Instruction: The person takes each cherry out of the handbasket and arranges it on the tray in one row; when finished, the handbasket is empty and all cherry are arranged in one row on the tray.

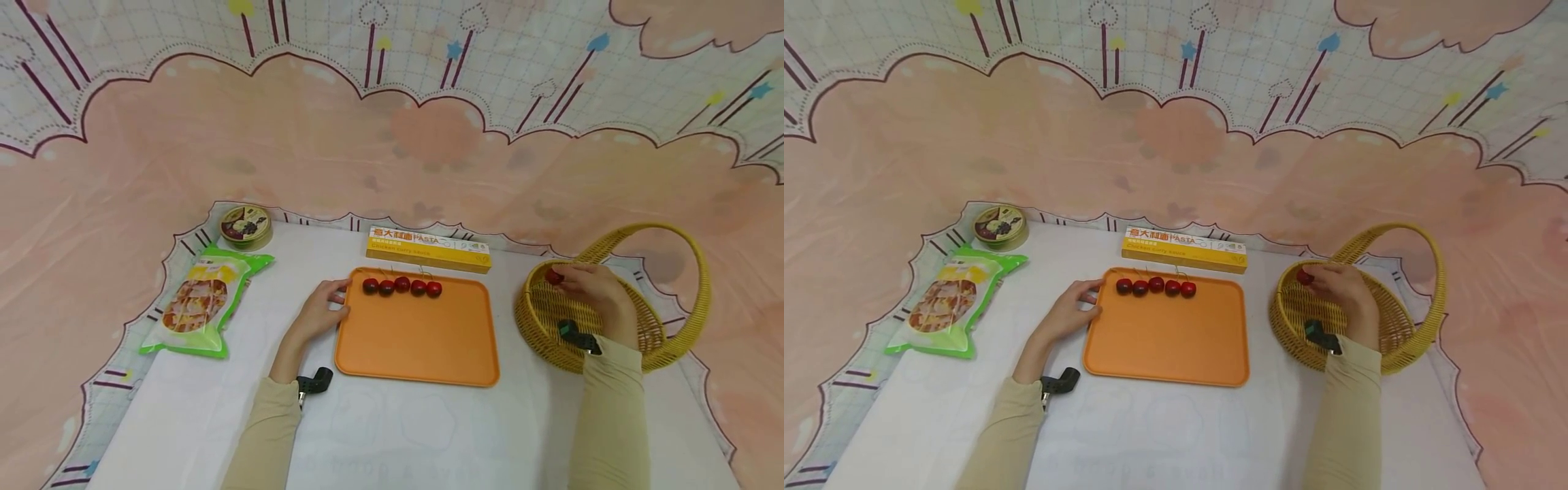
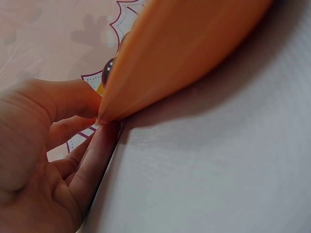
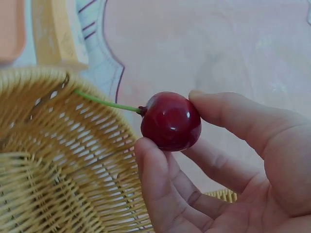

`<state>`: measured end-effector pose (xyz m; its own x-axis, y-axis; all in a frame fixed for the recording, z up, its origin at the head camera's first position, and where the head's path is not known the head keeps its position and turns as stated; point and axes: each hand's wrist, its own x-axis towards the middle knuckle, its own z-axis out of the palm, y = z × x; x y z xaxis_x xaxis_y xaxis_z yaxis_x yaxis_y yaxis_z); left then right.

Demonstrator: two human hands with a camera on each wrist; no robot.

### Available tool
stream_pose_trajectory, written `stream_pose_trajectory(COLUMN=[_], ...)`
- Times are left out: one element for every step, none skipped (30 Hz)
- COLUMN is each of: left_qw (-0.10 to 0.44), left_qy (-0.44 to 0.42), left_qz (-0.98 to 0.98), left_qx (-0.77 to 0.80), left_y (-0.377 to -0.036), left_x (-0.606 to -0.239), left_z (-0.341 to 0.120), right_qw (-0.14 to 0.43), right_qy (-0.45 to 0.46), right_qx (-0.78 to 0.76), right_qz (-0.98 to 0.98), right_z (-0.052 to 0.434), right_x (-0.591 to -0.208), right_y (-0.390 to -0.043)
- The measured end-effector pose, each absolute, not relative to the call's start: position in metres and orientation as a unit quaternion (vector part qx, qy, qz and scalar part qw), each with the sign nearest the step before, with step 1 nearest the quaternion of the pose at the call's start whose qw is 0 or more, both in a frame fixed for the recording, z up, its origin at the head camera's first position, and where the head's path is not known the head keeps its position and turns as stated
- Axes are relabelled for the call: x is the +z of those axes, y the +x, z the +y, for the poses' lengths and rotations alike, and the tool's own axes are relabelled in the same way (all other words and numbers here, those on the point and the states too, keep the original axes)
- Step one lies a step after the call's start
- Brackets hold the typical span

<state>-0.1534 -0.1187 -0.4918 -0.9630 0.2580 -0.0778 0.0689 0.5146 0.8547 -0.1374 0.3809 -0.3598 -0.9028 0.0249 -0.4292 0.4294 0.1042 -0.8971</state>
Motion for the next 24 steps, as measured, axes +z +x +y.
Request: stream_pose_trajectory(left_qw=[0.098, 0.097, 0.097, 0.098, 0.098, 0.099, 0.1, 0.1, 0.101, 0.1, 0.099, 0.098, 0.097, 0.097, 0.096, 0.095, 0.096, 0.097, 0.096, 0.096, 0.094, 0.093, 0.092, 0.091], left_qy=[0.094, 0.094, 0.095, 0.096, 0.095, 0.095, 0.096, 0.096, 0.096, 0.097, 0.096, 0.096, 0.094, 0.095, 0.095, 0.095, 0.096, 0.097, 0.098, 0.099, 0.103, 0.104, 0.106, 0.107], left_qz=[0.865, 0.865, 0.864, 0.865, 0.864, 0.864, 0.863, 0.863, 0.863, 0.863, 0.864, 0.864, 0.865, 0.866, 0.866, 0.866, 0.866, 0.865, 0.865, 0.865, 0.865, 0.864, 0.864, 0.864], left_qx=[0.484, 0.484, 0.484, 0.484, 0.484, 0.484, 0.486, 0.486, 0.486, 0.486, 0.485, 0.484, 0.483, 0.481, 0.481, 0.481, 0.482, 0.482, 0.483, 0.483, 0.483, 0.483, 0.483, 0.483], left_y=[-0.153, -0.153, -0.153, -0.153, -0.153, -0.153, -0.153, -0.153, -0.153, -0.153, -0.154, -0.154, -0.154, -0.154, -0.154, -0.154, -0.154, -0.154, -0.154, -0.154, -0.154, -0.154, -0.154, -0.154], left_x=[-0.492, -0.492, -0.492, -0.492, -0.492, -0.492, -0.492, -0.492, -0.492, -0.492, -0.492, -0.493, -0.493, -0.493, -0.494, -0.493, -0.493, -0.493, -0.492, -0.492, -0.492, -0.492, -0.492, -0.492], left_z=[-0.119, -0.118, -0.119, -0.119, -0.119, -0.119, -0.119, -0.12, -0.121, -0.121, -0.121, -0.122, -0.122, -0.123, -0.123, -0.123, -0.122, -0.122, -0.122, -0.121, -0.121, -0.121, -0.12, -0.12], right_qw=[0.153, 0.15, 0.146, 0.141, 0.134, 0.124, 0.113, 0.101, 0.089, 0.082, 0.078, 0.08, 0.082, 0.085, 0.091, 0.096, 0.098, 0.099, 0.1, 0.101, 0.102, 0.101, 0.102, 0.102], right_qy=[0.159, 0.16, 0.163, 0.165, 0.169, 0.173, 0.177, 0.174, 0.168, 0.159, 0.144, 0.128, 0.111, 0.095, 0.087, 0.084, 0.081, 0.084, 0.086, 0.09, 0.095, 0.097, 0.097, 0.098], right_qx=[-0.672, -0.685, -0.696, -0.699, -0.703, -0.709, -0.715, -0.723, -0.732, -0.737, -0.745, -0.749, -0.75, -0.753, -0.752, -0.751, -0.745, -0.738, -0.728, -0.712, -0.698, -0.683, -0.665, -0.65], right_qz=[0.707, 0.695, 0.684, 0.681, 0.678, 0.672, 0.667, 0.661, 0.654, 0.652, 0.647, 0.645, 0.646, 0.646, 0.647, 0.648, 0.654, 0.662, 0.673, 0.689, 0.702, 0.717, 0.733, 0.746], right_z=[0.381, 0.38, 0.38, 0.381, 0.382, 0.383, 0.383, 0.383, 0.383, 0.382, 0.381, 0.378, 0.375, 0.372, 0.368, 0.363, 0.359, 0.354, 0.349, 0.344, 0.338, 0.333, 0.328, 0.324], right_x=[-0.359, -0.359, -0.358, -0.358, -0.358, -0.357, -0.357, -0.356, -0.356, -0.356, -0.357, -0.358, -0.359, -0.36, -0.361, -0.363, -0.364, -0.365, -0.365, -0.366, -0.366, -0.367, -0.368, -0.369], right_y=[-0.137, -0.136, -0.135, -0.134, -0.133, -0.132, -0.131, -0.129, -0.128, -0.128, -0.128, -0.128, -0.129, -0.13, -0.132, -0.134, -0.136, -0.138, -0.141, -0.143, -0.145, -0.147, -0.149, -0.151])
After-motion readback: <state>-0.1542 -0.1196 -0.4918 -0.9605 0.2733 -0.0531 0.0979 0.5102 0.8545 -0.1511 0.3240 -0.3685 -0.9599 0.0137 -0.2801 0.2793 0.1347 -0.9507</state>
